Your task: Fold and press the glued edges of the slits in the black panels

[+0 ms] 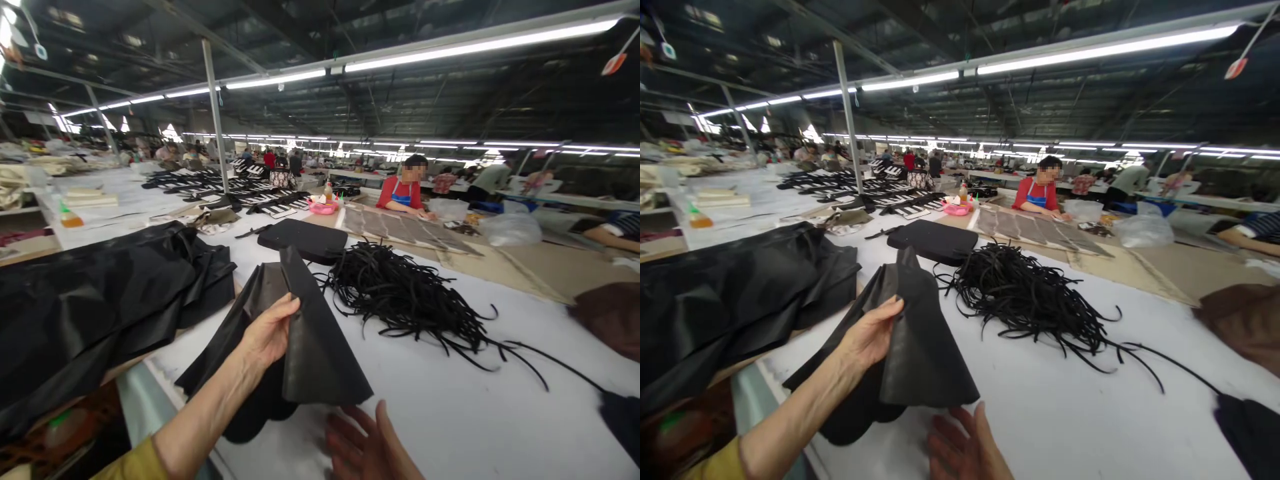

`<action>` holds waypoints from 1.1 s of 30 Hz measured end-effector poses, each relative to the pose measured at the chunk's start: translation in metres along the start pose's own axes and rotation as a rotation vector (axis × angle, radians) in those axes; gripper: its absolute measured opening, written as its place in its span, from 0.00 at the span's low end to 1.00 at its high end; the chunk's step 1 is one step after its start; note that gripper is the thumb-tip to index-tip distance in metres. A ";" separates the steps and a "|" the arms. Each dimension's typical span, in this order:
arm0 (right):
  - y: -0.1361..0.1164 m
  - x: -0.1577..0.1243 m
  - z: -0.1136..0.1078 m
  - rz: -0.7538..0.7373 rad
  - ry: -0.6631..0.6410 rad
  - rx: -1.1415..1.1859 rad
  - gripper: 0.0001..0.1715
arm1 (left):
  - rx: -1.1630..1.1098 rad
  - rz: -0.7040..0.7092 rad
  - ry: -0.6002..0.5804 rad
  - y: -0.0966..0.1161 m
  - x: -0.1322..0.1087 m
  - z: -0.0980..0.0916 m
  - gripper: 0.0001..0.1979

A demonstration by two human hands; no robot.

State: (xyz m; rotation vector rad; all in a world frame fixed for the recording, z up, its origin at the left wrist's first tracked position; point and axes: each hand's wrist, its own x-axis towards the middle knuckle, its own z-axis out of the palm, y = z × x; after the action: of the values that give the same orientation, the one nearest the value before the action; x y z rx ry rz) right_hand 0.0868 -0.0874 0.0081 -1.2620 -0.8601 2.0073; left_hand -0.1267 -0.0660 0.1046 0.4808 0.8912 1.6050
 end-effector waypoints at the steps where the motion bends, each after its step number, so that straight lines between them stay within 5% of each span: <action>1: -0.002 0.002 0.000 -0.042 0.010 -0.041 0.44 | 0.028 0.015 0.011 -0.007 0.005 0.005 0.13; 3: -0.004 0.004 -0.004 -0.273 0.136 -0.334 0.43 | 0.081 0.035 0.029 -0.018 0.014 0.009 0.13; 8: -0.008 0.011 -0.003 -1.244 0.589 -1.256 0.32 | 0.231 0.069 0.066 -0.035 0.016 0.001 0.18; 11: -0.014 0.024 0.020 -1.494 0.537 -1.503 0.26 | 0.357 0.046 0.029 -0.040 0.011 0.001 0.18; 13: -0.022 0.033 0.035 -1.452 0.443 -1.489 0.23 | 0.473 0.052 -0.011 -0.039 0.011 -0.002 0.18; 15: -0.033 0.037 0.042 -1.239 0.364 -1.362 0.21 | 0.630 0.095 -0.032 -0.035 0.016 -0.013 0.20; 18: -0.054 0.034 0.041 -0.864 0.245 -1.102 0.16 | 0.957 0.176 0.005 -0.027 0.029 -0.050 0.22; 21: -0.080 0.028 0.023 -0.720 0.212 -0.921 0.21 | 1.324 0.196 0.106 -0.030 0.042 -0.094 0.27; 24: -0.111 0.022 -0.017 -0.650 0.271 -0.697 0.26 | 1.623 0.176 0.175 -0.037 0.053 -0.125 0.31; 28: -0.138 0.000 -0.093 -0.457 0.543 -0.197 0.33 | 1.892 0.124 0.217 -0.037 0.059 -0.144 0.33; 33: -0.093 -0.051 -0.166 -0.325 0.613 -0.100 0.39 | 2.053 0.058 0.215 -0.020 0.062 -0.156 0.33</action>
State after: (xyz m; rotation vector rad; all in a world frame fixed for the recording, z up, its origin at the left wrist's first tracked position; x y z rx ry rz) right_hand 0.2725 -0.0374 0.0523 -1.5569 -0.7966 1.2293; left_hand -0.2425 -0.0508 -0.0180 1.6544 2.4924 0.1775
